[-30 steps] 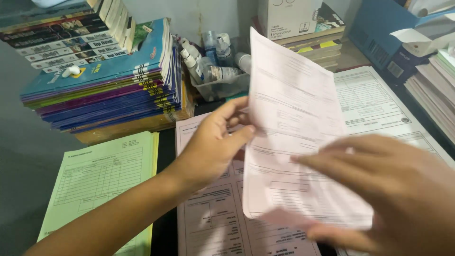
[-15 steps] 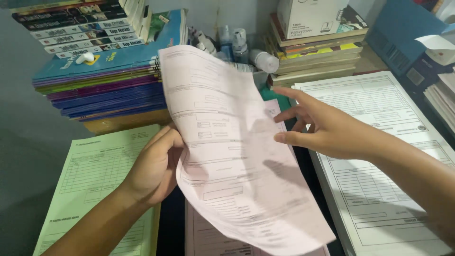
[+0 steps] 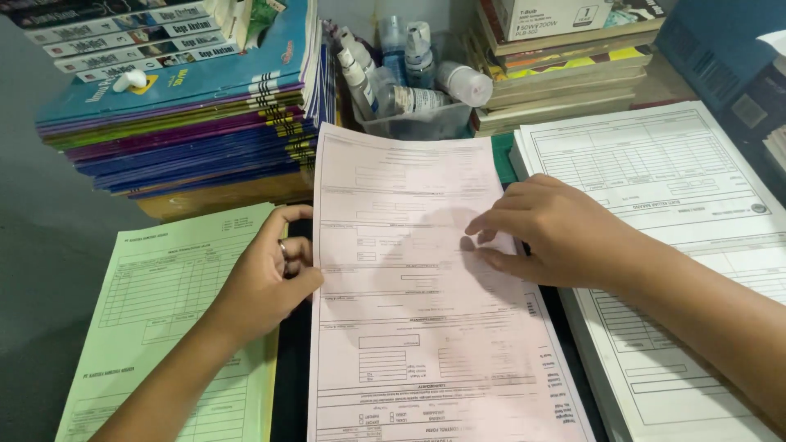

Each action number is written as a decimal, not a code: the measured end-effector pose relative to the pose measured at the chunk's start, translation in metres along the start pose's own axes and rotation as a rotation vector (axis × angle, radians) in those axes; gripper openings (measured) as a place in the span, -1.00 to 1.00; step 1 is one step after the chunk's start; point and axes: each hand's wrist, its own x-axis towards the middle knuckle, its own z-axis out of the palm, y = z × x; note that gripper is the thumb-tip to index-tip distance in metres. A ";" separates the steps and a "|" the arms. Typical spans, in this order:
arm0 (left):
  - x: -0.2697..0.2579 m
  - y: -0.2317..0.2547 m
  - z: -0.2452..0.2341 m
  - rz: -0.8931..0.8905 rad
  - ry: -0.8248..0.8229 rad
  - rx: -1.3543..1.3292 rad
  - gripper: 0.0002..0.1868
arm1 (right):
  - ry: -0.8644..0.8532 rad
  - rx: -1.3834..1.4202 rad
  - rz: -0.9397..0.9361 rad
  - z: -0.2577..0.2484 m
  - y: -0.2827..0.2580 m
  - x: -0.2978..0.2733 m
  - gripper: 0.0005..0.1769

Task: Sorting and organizing various printed forms and documents into folders

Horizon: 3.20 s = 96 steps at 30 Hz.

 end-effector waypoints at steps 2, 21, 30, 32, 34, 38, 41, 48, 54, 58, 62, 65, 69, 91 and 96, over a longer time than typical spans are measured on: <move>0.002 -0.005 -0.001 0.028 -0.016 0.097 -0.29 | -0.006 -0.235 -0.118 0.000 0.000 0.000 -0.83; -0.005 -0.007 -0.005 0.294 -0.163 0.463 -0.61 | 0.127 -0.243 0.002 0.005 0.019 -0.003 -0.72; 0.004 -0.020 -0.010 0.574 0.049 1.274 -0.43 | 0.088 -0.306 0.005 0.002 0.017 -0.002 -0.64; 0.005 -0.020 -0.010 0.462 -0.011 1.327 -0.42 | 0.037 -0.410 0.003 0.001 0.013 -0.002 -0.68; 0.007 -0.023 -0.012 0.435 -0.041 1.303 -0.44 | 0.020 -0.436 0.008 0.001 0.014 -0.002 -0.68; 0.011 -0.028 -0.010 0.426 -0.068 1.244 -0.52 | -0.030 -0.524 -0.019 0.003 0.017 -0.002 -0.63; 0.014 -0.036 -0.008 0.456 -0.022 1.266 -0.51 | -0.056 -0.533 0.012 0.004 0.017 -0.003 -0.62; 0.019 -0.053 -0.005 0.585 0.104 1.353 -0.56 | -0.062 -0.471 0.017 0.007 0.017 -0.003 -0.67; 0.019 -0.059 -0.005 0.615 0.153 1.359 -0.56 | -0.035 -0.431 -0.023 0.006 0.015 -0.002 -0.68; 0.019 -0.060 -0.004 0.615 0.196 1.383 -0.58 | -0.012 -0.453 -0.038 0.003 0.012 -0.002 -0.66; 0.017 -0.057 -0.005 0.594 0.157 1.323 -0.53 | 0.031 -0.456 -0.038 0.001 0.011 -0.004 -0.67; 0.011 -0.039 -0.005 0.455 0.030 1.325 -0.47 | -0.017 -0.434 0.006 0.000 0.010 -0.005 -0.66; 0.002 -0.021 -0.004 0.365 -0.123 1.283 -0.43 | -0.066 -0.381 0.064 0.000 0.001 -0.003 -0.63; 0.006 -0.020 -0.004 0.304 -0.145 1.230 -0.48 | -0.033 -0.288 0.061 0.000 0.006 -0.004 -0.65; 0.012 -0.030 -0.009 0.365 -0.118 1.267 -0.48 | -0.033 -0.316 0.060 -0.001 0.011 -0.004 -0.66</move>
